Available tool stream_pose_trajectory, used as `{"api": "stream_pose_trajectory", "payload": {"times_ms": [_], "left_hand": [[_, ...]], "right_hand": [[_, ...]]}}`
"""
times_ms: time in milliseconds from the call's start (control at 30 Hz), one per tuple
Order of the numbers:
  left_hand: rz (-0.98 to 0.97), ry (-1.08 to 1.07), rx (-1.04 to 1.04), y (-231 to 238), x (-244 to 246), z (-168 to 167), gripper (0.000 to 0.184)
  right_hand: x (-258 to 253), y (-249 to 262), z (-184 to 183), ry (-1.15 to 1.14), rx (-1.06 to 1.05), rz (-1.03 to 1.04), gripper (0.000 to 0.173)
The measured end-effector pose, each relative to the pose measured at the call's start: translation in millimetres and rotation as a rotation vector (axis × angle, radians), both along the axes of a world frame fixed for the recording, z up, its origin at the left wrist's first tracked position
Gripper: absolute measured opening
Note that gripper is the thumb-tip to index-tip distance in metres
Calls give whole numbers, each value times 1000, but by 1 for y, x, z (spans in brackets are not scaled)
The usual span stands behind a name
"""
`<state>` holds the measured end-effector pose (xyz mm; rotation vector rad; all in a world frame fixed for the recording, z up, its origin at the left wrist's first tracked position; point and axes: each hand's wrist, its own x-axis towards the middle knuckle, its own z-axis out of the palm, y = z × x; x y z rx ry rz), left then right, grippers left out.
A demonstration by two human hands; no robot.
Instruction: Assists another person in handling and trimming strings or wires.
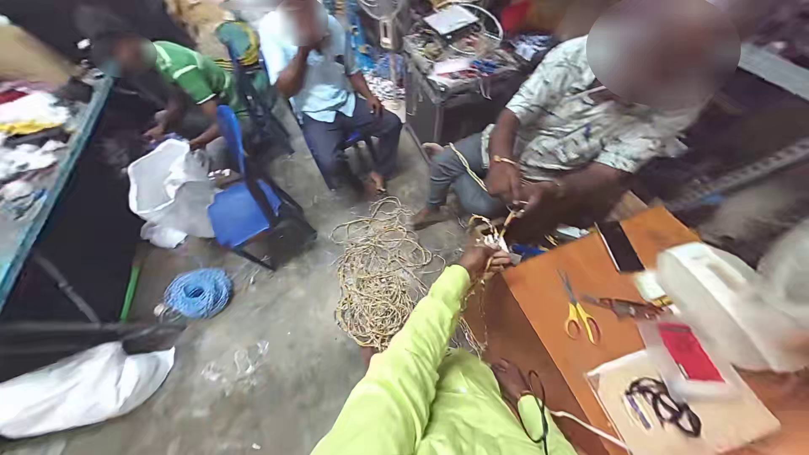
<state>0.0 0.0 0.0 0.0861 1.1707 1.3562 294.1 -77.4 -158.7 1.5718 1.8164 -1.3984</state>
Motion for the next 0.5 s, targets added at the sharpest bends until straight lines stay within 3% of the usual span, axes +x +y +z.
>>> {"api": "stream_pose_trajectory", "payload": {"times_ms": [133,233,300,400,500], "left_hand": [[-1,5,14,-7,-2,-4,32],[23,-22,25,-9,-4,-2,29],[21,-69,17,-10,-7,2,30],[-6,-100,8,-11,-10,8,28],[-15,-152,22,-10,-12,-4,31]], "right_hand": [[11,-3,-8,-21,-67,-57,39],[39,-11,-45,-13,-44,-141,39],[58,-15,-77,-45,6,-91,43],[63,-12,-82,-107,1,-17,45],[61,-12,-80,-48,-45,-163,40]]}}
